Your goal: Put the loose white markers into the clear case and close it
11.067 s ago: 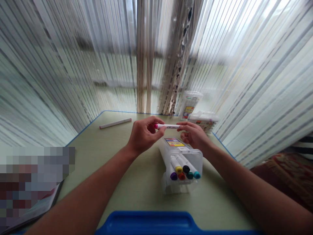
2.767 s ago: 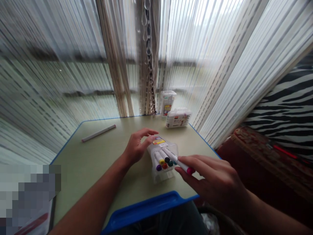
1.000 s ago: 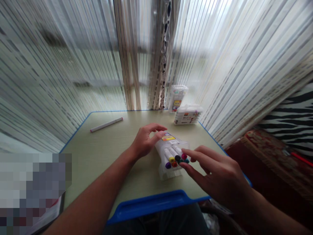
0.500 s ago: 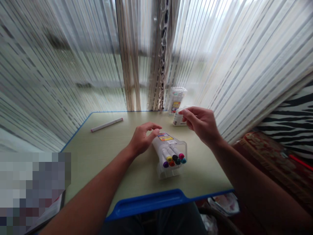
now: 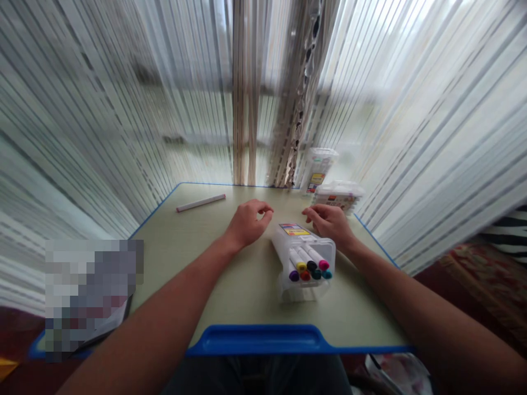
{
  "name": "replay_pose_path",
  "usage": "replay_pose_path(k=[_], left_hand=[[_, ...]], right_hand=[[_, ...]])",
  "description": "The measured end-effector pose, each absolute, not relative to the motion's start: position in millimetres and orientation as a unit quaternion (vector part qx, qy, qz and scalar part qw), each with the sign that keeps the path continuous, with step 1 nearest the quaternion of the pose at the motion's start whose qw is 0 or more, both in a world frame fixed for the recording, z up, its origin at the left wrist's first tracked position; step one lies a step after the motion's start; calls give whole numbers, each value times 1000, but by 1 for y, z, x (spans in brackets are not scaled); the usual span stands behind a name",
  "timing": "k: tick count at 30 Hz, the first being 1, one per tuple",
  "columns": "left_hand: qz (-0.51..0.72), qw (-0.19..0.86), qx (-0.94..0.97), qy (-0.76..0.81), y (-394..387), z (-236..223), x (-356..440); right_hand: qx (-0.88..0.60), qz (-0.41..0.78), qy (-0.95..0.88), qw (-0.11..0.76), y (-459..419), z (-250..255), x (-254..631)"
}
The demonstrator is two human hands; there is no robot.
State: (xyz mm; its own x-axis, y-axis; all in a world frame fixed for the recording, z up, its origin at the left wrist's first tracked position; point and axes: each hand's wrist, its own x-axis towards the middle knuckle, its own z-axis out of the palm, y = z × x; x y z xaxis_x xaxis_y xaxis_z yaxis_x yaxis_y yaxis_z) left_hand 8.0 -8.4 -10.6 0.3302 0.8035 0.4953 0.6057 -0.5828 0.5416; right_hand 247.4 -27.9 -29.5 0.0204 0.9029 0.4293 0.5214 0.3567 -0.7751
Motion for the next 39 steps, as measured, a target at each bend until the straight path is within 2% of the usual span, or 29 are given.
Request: replay_pose_path(k=[29,39], left_hand=[[345,116,801,475,-4,-16,9],[299,6,779,551,13,-16,-14]], right_hand=[[-527,224,-688,447,-28,-21,249],[-522,242,-680,454,-26,-25,251]])
